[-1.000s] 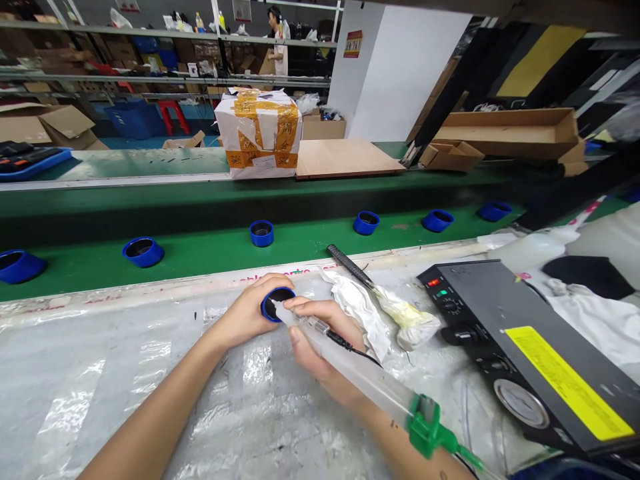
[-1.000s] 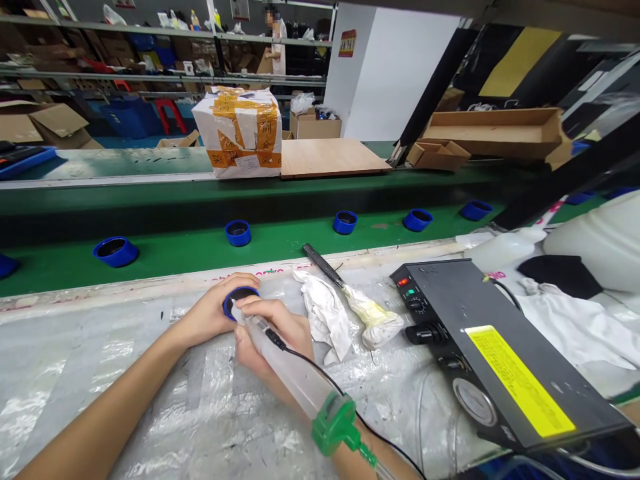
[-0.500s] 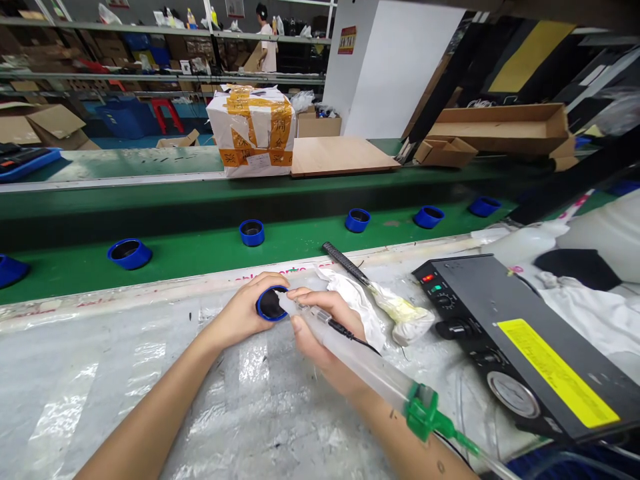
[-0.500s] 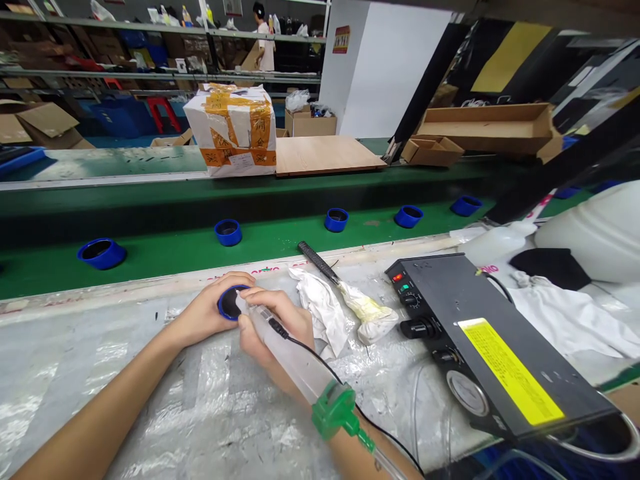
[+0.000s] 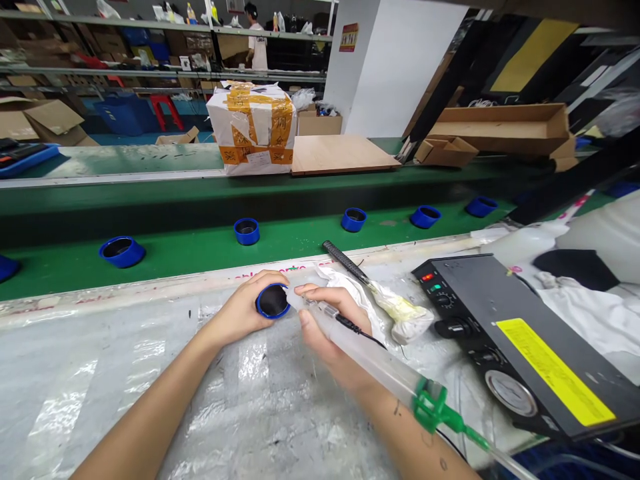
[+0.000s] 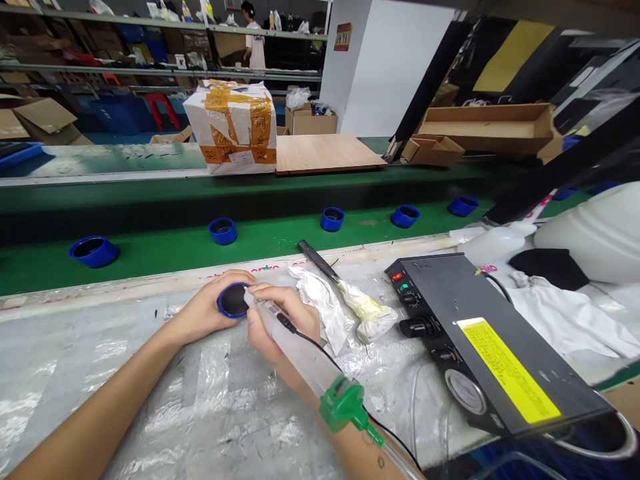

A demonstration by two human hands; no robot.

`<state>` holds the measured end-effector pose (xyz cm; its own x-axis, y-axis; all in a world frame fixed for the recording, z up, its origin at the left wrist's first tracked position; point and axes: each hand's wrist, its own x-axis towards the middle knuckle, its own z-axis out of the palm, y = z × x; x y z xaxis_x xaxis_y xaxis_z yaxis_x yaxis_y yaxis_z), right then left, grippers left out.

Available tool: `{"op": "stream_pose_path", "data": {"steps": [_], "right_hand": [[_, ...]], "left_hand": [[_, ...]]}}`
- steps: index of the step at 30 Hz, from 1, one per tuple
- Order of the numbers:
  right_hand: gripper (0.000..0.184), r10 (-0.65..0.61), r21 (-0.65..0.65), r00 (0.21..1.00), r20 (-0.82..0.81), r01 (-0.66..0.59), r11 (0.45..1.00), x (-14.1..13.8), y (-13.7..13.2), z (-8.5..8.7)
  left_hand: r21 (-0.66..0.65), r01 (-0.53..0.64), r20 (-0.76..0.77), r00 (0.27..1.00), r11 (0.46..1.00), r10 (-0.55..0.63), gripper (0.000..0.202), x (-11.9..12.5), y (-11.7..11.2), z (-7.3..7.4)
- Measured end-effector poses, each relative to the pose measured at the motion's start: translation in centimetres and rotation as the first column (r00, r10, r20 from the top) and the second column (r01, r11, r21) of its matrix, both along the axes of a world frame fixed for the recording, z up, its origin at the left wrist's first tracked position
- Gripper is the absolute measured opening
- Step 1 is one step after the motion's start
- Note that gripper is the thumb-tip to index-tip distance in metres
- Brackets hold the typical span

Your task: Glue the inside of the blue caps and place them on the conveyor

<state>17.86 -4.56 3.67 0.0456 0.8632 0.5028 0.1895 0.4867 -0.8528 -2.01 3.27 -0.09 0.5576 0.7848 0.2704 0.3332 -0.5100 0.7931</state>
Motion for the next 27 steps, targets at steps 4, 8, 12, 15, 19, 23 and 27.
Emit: {"op": "stream_pose_path", "data": {"steps": [4,8,12,15,19,23,27], "right_hand": [[0.023,-0.026,0.011,0.999,0.040,0.025,1.000,0.33,-0.04,0.05],[0.023,-0.042,0.004,0.998,0.043,0.042,0.999,0.46,-0.05,0.09],[0.021,-0.041,-0.011,0.998,0.040,0.042,0.999,0.55,0.02,0.09],[0.021,-0.037,-0.021,0.998,0.044,0.038,0.999,0.71,0.08,0.06],[0.022,-0.026,-0.016,0.999,0.035,0.026,1.000,0.83,0.08,0.04],[0.021,-0.039,-0.036,0.998,0.050,0.041,0.999,0.85,0.03,0.16],[0.020,-0.042,-0.047,0.995,0.091,0.046,0.998,0.99,-0.02,0.28]], "left_hand": [[-0.008,-0.016,-0.016,1.000,1.000,0.016,0.049,0.03,-0.05,0.13],[-0.022,-0.026,-0.008,1.000,0.999,0.026,0.046,0.13,-0.13,0.31],[-0.016,-0.022,-0.005,1.000,1.000,0.022,0.044,0.19,-0.16,0.45],[-0.004,-0.021,-0.007,1.000,1.000,0.021,0.042,0.20,-0.15,0.54],[0.004,-0.022,-0.011,1.000,1.000,0.022,0.043,0.21,-0.14,0.61],[0.005,-0.023,-0.015,1.000,1.000,0.023,0.043,0.19,-0.16,0.58],[0.016,-0.027,-0.017,0.999,1.000,0.028,0.045,0.15,-0.15,0.52]]}}
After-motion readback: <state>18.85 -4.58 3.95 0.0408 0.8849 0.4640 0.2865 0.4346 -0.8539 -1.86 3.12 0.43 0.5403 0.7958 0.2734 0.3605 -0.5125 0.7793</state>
